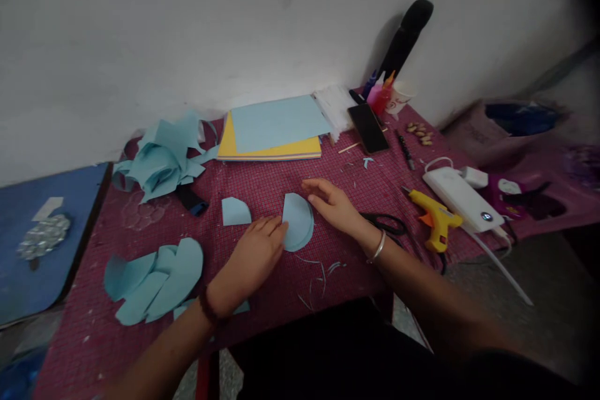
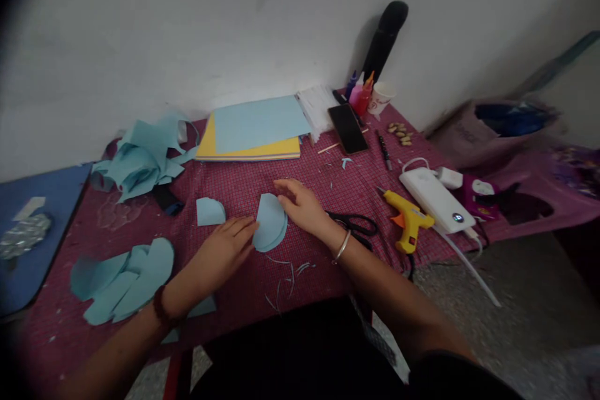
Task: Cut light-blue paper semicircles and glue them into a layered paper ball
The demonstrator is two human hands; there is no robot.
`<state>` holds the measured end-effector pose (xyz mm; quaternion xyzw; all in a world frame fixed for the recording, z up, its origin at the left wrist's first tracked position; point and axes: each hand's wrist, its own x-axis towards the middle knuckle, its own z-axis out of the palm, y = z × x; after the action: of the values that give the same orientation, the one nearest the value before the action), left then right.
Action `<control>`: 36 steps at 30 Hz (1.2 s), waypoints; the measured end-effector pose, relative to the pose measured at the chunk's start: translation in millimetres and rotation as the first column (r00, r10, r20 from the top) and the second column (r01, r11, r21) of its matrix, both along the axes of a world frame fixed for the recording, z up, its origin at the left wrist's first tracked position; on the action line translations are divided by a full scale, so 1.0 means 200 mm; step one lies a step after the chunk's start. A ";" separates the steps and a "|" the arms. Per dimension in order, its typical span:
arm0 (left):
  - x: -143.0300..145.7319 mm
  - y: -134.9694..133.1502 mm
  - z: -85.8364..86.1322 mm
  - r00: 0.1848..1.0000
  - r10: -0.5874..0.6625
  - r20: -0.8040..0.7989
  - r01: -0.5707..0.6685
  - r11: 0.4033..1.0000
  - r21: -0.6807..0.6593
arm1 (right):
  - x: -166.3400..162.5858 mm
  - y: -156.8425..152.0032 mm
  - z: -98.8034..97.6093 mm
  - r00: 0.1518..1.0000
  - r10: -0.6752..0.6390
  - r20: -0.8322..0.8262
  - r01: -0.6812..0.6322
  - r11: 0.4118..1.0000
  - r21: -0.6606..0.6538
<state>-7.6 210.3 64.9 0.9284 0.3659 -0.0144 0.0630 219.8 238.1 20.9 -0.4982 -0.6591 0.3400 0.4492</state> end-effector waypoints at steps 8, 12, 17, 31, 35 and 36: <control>0.21 -0.02 -0.16 0.997 0.070 -0.025 -0.068 0.994 0.089 | 0.12 -0.25 0.14 0.924 0.108 0.367 -0.119 0.993 0.007; 0.23 0.00 -0.18 0.990 0.049 -0.132 -0.029 0.989 0.142 | 0.29 -0.39 0.16 0.896 0.029 0.443 -0.030 1.000 -0.005; 0.25 -0.01 -0.19 0.970 0.078 -0.232 -0.028 0.977 0.212 | 0.72 -0.58 0.19 0.708 -0.385 0.592 0.443 0.895 0.052; 0.27 0.01 -0.14 0.971 0.059 -0.231 -0.021 0.986 0.162 | 0.90 -0.69 0.06 0.563 -0.503 0.656 0.787 0.569 -0.238; 0.28 0.02 -0.11 0.985 0.058 -0.163 -0.036 0.990 0.134 | 0.90 -0.74 0.02 0.652 -0.558 0.514 0.749 0.579 -0.322; 0.28 0.01 -0.11 0.986 0.058 -0.154 -0.038 0.991 0.131 | 0.89 -0.76 0.02 0.678 -0.574 0.459 0.732 0.587 -0.346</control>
<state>48.2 213.1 42.9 0.9175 0.3920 -0.0626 -0.0252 397.6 85.1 25.4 -0.8511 -0.3724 0.2281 0.2913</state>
